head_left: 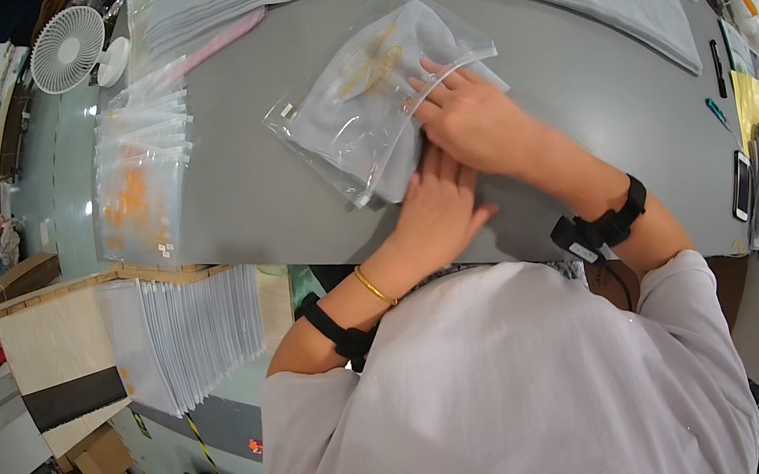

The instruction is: The person folds gray garments and places them into clear plastic bags on a work table. They smooth the fabric, seal the bags, and stack the packaged items. The process is repeated for multiple garments.

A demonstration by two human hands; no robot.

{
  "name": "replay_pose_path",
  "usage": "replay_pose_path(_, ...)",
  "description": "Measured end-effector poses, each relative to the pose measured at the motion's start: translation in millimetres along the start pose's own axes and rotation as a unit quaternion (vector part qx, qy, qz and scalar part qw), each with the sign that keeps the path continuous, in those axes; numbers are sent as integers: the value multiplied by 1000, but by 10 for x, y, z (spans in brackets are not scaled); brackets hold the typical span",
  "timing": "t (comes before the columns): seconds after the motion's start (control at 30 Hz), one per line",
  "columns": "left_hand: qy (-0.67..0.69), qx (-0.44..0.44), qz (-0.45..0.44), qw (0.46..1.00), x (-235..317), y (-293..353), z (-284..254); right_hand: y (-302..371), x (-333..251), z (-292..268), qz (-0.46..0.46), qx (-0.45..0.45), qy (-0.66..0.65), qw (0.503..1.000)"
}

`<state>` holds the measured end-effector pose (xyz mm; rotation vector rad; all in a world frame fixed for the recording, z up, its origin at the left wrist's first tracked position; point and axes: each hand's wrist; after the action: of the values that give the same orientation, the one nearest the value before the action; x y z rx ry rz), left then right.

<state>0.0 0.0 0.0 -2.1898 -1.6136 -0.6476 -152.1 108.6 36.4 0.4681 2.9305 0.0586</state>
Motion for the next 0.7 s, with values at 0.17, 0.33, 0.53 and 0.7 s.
replay_pose_path(0.17,131,-44,-50,989,-91,-283,-29,-172,-240,222,70,-50,-68,994)
replay_pose_path(0.33,-10,-24,53,998,-3,-197,-63,-786,-72,376,62,-28,-22,997)
replay_pose_path(0.53,-48,26,2,999,-5,65,-157,-173,181,191,-23,-5,-41,999)
replay_pose_path(0.7,-85,1,-7,996,53,0,-163,-617,178,200,-26,77,-107,991)
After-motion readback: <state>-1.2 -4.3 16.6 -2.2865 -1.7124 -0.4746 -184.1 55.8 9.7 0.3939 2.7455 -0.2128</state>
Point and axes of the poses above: each hand's wrist, its own y-axis away from the middle knuckle, its own z-axis out of the palm, x = y × z, and after that the axes turned 9 degrees about -x, right-handed
